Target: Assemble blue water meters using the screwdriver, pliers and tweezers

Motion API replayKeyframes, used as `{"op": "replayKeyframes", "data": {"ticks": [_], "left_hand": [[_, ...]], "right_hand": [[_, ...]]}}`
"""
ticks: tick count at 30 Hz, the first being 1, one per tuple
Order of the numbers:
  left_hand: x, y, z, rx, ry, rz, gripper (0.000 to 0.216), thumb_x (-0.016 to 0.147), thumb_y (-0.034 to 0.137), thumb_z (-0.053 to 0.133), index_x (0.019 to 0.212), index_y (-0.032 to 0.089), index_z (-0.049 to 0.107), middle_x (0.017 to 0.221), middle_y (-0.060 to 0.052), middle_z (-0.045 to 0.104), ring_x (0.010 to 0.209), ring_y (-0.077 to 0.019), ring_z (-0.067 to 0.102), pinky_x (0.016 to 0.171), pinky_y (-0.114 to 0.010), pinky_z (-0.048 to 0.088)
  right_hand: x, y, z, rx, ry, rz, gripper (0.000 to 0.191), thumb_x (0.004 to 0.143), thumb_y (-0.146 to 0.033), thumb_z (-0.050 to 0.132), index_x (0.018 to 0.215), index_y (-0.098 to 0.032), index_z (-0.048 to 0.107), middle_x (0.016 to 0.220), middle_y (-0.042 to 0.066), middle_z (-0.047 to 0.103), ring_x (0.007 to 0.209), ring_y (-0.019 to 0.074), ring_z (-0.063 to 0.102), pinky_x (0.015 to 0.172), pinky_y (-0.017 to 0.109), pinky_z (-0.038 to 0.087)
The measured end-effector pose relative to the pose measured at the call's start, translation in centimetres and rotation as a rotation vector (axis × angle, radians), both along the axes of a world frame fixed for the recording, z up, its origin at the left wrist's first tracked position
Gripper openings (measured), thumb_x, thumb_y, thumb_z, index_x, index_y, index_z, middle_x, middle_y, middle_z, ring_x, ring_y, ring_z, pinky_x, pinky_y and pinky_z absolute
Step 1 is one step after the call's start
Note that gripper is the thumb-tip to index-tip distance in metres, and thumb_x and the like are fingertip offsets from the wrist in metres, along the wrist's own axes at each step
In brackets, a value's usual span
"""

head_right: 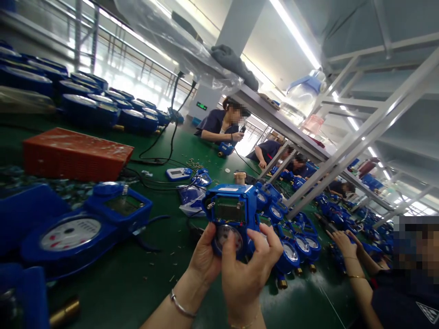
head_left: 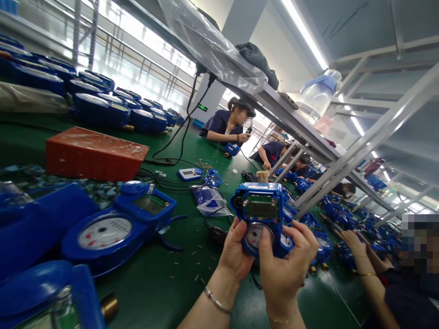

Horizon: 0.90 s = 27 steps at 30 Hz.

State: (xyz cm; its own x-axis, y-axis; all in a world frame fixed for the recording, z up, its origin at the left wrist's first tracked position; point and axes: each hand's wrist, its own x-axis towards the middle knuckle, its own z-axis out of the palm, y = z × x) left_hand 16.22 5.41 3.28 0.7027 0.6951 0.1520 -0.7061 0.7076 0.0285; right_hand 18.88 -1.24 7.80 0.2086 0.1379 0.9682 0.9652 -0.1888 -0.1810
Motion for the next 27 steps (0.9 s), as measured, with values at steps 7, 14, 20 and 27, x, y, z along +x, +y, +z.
{"op": "replayKeyframes", "data": {"ticks": [7, 14, 20, 27], "left_hand": [[-0.3, 0.1, -0.1, -0.031, -0.028, -0.019, 0.038, 0.069, 0.025, 0.076, 0.104, 0.02, 0.062, 0.095, -0.001, 0.071, 0.091, -0.0203, 0.066, 0.089, -0.033, 0.048], [-0.5, 0.6, -0.6, -0.051, -0.075, -0.013, 0.034, 0.069, 0.024, 0.076, 0.1, 0.017, 0.063, 0.096, -0.004, 0.071, 0.087, -0.0191, 0.067, 0.091, -0.033, 0.048], [-0.7, 1.3, -1.1, -0.073, -0.114, 0.01, 0.027, 0.074, 0.021, 0.072, 0.1, 0.018, 0.064, 0.095, -0.003, 0.072, 0.091, -0.0193, 0.067, 0.092, -0.031, 0.047], [-0.6, 1.9, -2.2, -0.076, -0.151, -0.048, 0.025, 0.084, 0.032, 0.06, 0.098, 0.013, 0.068, 0.095, -0.008, 0.073, 0.097, -0.0244, 0.066, 0.097, -0.039, 0.045]], "right_hand": [[-1.0, 0.4, -0.1, -0.085, -0.066, -0.118, 0.01, 0.08, -0.025, 0.065, 0.087, -0.018, 0.062, 0.105, 0.011, 0.052, 0.1, 0.0255, 0.051, 0.09, 0.048, 0.041], [-1.5, 1.0, -0.3, -0.099, -0.032, -0.137, 0.009, 0.084, -0.025, 0.059, 0.084, -0.016, 0.064, 0.097, 0.011, 0.056, 0.096, 0.0246, 0.052, 0.088, 0.046, 0.041], [-1.5, 2.0, -0.9, -0.048, -0.062, -0.145, 0.016, 0.078, -0.031, 0.067, 0.083, -0.016, 0.066, 0.098, 0.012, 0.057, 0.095, 0.0254, 0.053, 0.085, 0.046, 0.043], [-1.4, 2.5, -1.8, -0.072, 0.079, 0.003, 0.025, 0.08, -0.031, 0.064, 0.099, -0.015, 0.061, 0.104, 0.012, 0.054, 0.1, 0.0236, 0.053, 0.087, 0.042, 0.044]]}}
